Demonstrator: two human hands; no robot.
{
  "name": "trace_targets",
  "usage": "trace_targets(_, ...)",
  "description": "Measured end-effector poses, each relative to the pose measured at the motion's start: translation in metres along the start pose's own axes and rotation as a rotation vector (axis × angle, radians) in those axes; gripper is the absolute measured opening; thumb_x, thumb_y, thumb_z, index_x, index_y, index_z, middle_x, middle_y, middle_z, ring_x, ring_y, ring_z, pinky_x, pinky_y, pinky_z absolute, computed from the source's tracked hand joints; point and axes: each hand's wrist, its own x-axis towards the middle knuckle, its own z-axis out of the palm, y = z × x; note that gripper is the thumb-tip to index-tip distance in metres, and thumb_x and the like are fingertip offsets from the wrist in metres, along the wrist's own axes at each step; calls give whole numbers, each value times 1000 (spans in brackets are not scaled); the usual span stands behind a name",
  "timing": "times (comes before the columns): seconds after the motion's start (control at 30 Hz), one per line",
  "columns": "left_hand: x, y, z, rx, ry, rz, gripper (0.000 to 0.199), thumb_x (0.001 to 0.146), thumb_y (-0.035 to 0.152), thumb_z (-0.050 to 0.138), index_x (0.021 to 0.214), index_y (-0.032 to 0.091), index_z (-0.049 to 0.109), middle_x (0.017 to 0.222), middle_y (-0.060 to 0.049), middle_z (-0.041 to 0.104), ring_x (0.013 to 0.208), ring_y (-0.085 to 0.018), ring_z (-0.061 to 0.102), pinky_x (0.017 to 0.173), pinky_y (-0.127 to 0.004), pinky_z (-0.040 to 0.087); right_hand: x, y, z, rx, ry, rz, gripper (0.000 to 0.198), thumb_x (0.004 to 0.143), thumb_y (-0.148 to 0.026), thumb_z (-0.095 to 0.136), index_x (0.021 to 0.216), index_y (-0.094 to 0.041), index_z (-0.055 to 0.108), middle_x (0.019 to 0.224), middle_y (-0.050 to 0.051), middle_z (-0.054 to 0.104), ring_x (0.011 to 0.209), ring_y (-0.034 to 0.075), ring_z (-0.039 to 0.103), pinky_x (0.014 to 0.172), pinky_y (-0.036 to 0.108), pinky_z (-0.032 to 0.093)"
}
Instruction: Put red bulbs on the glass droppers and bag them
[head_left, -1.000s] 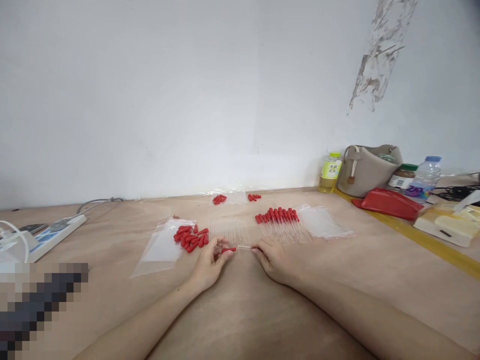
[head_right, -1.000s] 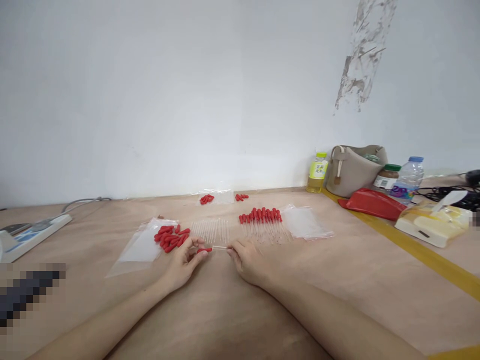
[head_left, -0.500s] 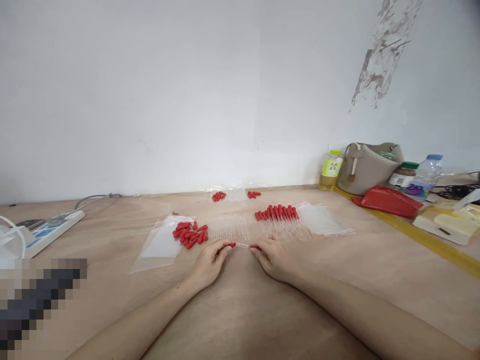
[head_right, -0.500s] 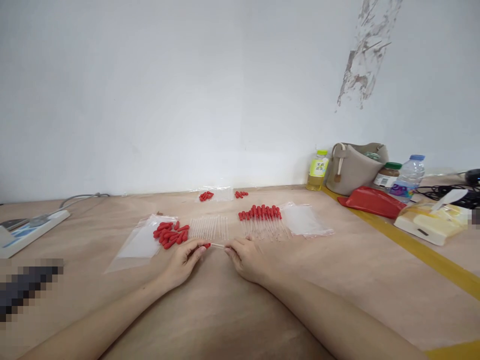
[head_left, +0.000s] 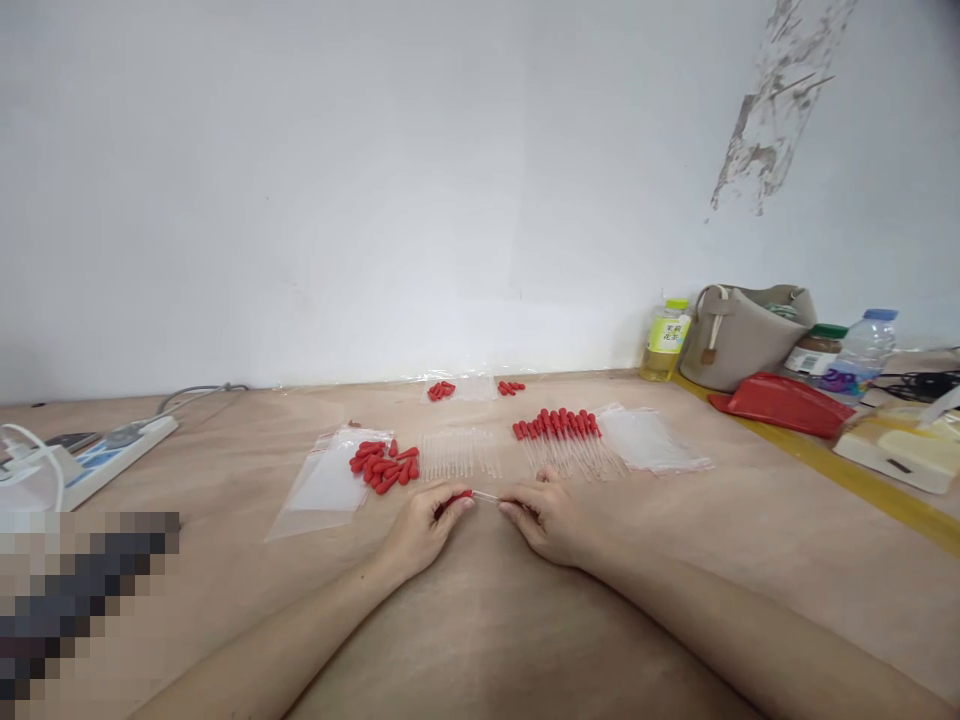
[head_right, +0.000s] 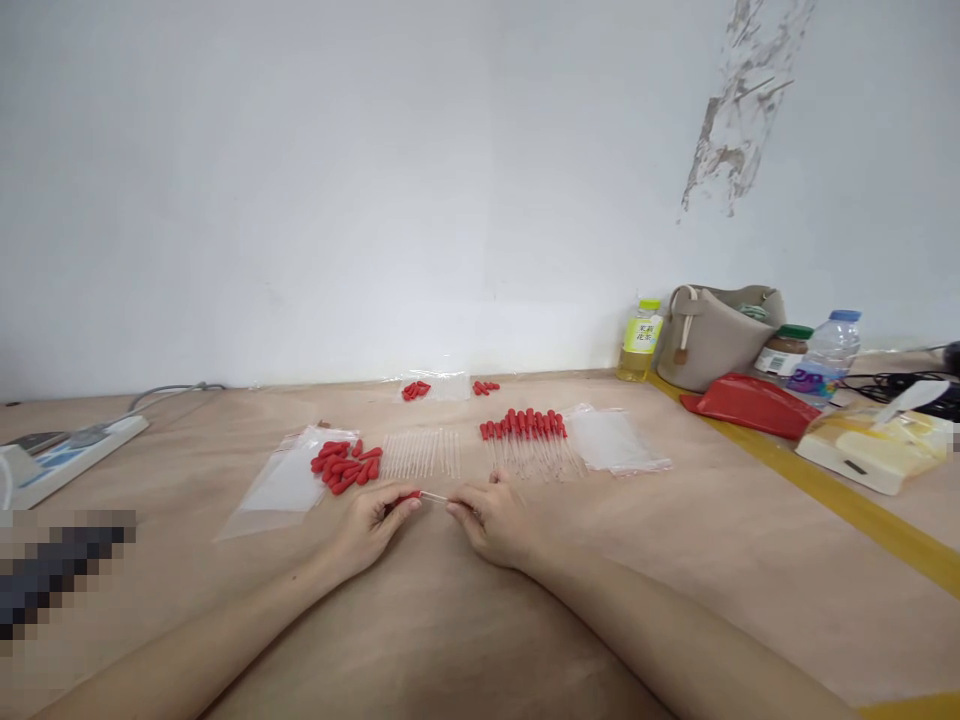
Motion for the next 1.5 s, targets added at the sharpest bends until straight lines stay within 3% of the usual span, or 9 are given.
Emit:
trace_targets(0.2, -5, 3, -1, 42, -89, 43, 22, 86, 29, 42, 83, 18, 61, 71, -2, 57, 67, -14, 52, 61, -24, 40, 3, 7, -11, -91, -94, -78, 26, 86, -24, 37, 83, -21, 63, 73, 1, 64, 64, 10, 53, 72, 29, 25)
trace_targets(0.4, -5, 9, -2, 90, -195, 91, 27, 88, 30, 38, 83, 17, 61, 74, -3, 58, 70, -15, 52, 65, -25, 39, 7, 15, -14, -221, -106, -191, 22, 83, -20, 42, 87, -23, 64, 71, 1, 62, 64, 10, 51, 71, 29, 21)
trace_targets(0.63, -6, 7, -1, 147, -193, 113, 26, 87, 30, 39, 83, 16, 61, 70, -3, 55, 66, -14, 50, 61, -24, 38, 2, 5, -12, -266, -76, -169, 22, 82, -22, 40, 72, -19, 60, 66, 0, 61, 56, 9, 47, 68, 30, 20)
trace_targets(1.03, -5, 10, -1, 202, -289, 183, 23, 88, 28, 36, 83, 17, 56, 75, -4, 55, 68, -15, 50, 63, -25, 39, 3, -6, -10, -187, -152, -138, 27, 85, -24, 36, 75, -20, 60, 69, 1, 64, 55, 11, 45, 70, 32, 26)
trace_targets(1.2, -4, 8, 1, 221, -214, 173, 24, 88, 26, 36, 83, 16, 57, 74, -4, 53, 69, -15, 50, 63, -25, 39, 7, -9, -10, -198, -139, -135, 27, 86, -25, 35, 77, -19, 60, 73, 3, 63, 63, 12, 48, 70, 30, 26)
trace_targets(1.37, -3, 5, -2, 234, -112, 149, 21, 85, 28, 43, 102, 21, 54, 90, -5, 55, 82, -17, 51, 73, -28, 40, 12, -17, -22, -323, -170, -147, 26, 82, -27, 40, 70, -17, 62, 74, 6, 60, 73, 15, 48, 70, 30, 27)
trace_targets(1.43, -4, 2, -4, 225, -42, 80, 34, 81, 31, 49, 114, 23, 45, 100, -5, 53, 86, -18, 51, 72, -28, 41, 14, -13, -28, -337, -179, -96, 25, 81, -26, 43, 68, -17, 62, 71, 6, 60, 71, 15, 49, 69, 30, 27)
trace_targets(1.5, -4, -1, -6, 205, 5, -8, 40, 80, 32, 50, 117, 21, 39, 95, -5, 53, 75, -16, 51, 63, -26, 42, 17, -3, -34, -330, -158, 36, 26, 80, -27, 44, 63, -17, 61, 67, 5, 61, 67, 15, 49, 67, 29, 27)
